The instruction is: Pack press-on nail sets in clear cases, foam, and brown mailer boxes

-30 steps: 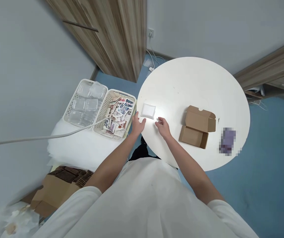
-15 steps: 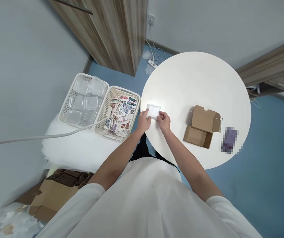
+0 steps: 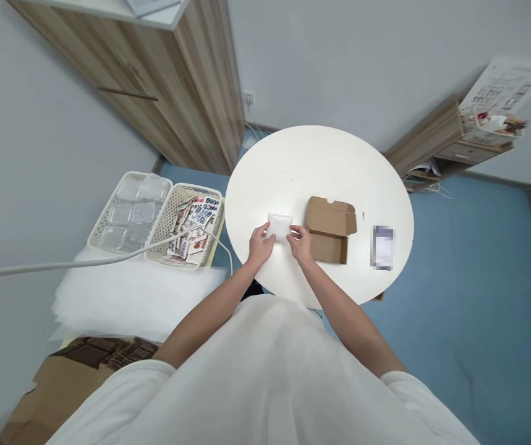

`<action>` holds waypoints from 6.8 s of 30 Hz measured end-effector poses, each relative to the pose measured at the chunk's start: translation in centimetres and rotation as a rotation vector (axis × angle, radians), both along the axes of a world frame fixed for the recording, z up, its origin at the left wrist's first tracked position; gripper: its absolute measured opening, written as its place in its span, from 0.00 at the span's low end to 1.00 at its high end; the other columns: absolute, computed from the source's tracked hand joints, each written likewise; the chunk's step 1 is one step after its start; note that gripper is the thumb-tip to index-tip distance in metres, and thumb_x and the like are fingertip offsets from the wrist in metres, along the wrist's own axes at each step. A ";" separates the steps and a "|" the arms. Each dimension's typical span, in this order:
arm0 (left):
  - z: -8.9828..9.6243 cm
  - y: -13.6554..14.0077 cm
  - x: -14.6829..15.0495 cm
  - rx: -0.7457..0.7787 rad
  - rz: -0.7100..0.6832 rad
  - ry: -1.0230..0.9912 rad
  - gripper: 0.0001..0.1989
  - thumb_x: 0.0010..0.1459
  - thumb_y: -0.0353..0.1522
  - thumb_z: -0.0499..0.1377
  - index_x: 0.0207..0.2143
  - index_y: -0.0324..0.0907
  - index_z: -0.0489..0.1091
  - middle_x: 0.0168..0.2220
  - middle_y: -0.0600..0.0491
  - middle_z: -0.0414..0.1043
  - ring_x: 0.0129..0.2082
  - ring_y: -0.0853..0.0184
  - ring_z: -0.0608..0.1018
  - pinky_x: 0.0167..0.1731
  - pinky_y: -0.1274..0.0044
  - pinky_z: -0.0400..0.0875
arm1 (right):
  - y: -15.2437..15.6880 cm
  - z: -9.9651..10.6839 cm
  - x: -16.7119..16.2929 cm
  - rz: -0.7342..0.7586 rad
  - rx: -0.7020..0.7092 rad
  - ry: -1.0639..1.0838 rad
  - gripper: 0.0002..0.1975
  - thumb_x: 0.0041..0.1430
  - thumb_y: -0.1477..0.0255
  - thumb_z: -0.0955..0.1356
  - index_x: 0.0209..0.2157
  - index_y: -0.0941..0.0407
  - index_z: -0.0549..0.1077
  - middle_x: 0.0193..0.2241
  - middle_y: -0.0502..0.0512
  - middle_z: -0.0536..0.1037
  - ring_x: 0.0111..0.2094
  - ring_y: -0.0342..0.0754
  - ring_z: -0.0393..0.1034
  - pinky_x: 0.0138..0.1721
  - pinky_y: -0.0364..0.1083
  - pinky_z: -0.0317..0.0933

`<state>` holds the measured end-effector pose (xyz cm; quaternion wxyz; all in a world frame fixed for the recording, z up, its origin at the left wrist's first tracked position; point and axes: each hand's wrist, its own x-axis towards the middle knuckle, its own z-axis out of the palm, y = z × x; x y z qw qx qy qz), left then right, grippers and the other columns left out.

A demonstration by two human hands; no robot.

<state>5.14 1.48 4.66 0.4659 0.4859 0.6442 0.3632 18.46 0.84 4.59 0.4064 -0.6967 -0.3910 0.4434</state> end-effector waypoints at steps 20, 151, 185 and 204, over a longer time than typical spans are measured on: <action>-1.1 -3.6 12.1 0.049 -0.767 0.695 0.22 0.47 0.35 0.57 0.48 0.46 0.62 0.44 0.45 0.67 0.47 0.53 0.68 0.51 0.53 0.41 | -5.5 -3.9 13.5 0.238 -0.074 -0.515 0.13 0.45 0.84 0.61 0.31 0.55 0.68 0.33 0.57 0.72 0.35 0.51 0.67 0.38 0.50 0.61; 1.2 -2.6 2.0 -0.213 -0.528 0.102 0.16 0.49 0.40 0.51 0.35 0.40 0.69 0.38 0.49 0.73 0.37 0.64 0.74 0.32 0.76 0.65 | -11.1 1.4 12.0 -0.090 -0.090 -0.016 0.19 0.46 0.62 0.67 0.39 0.57 0.69 0.42 0.57 0.73 0.41 0.48 0.67 0.42 0.47 0.59; -3.6 -6.9 0.6 0.262 -0.805 0.513 0.35 0.45 0.31 0.55 0.57 0.46 0.50 0.53 0.47 0.60 0.53 0.56 0.63 0.53 0.61 0.51 | -15.5 -2.8 10.2 0.467 -0.115 -0.670 0.37 0.49 0.66 0.66 0.58 0.49 0.47 0.55 0.59 0.58 0.57 0.54 0.51 0.57 0.62 0.36; 0.2 -2.5 2.1 0.149 -0.708 0.355 0.23 0.58 0.38 0.47 0.56 0.43 0.56 0.38 0.49 0.65 0.36 0.66 0.70 0.40 0.72 0.65 | -10.4 1.9 12.0 0.211 -0.098 -0.300 0.26 0.59 0.56 0.54 0.55 0.52 0.61 0.48 0.57 0.68 0.49 0.50 0.62 0.49 0.50 0.55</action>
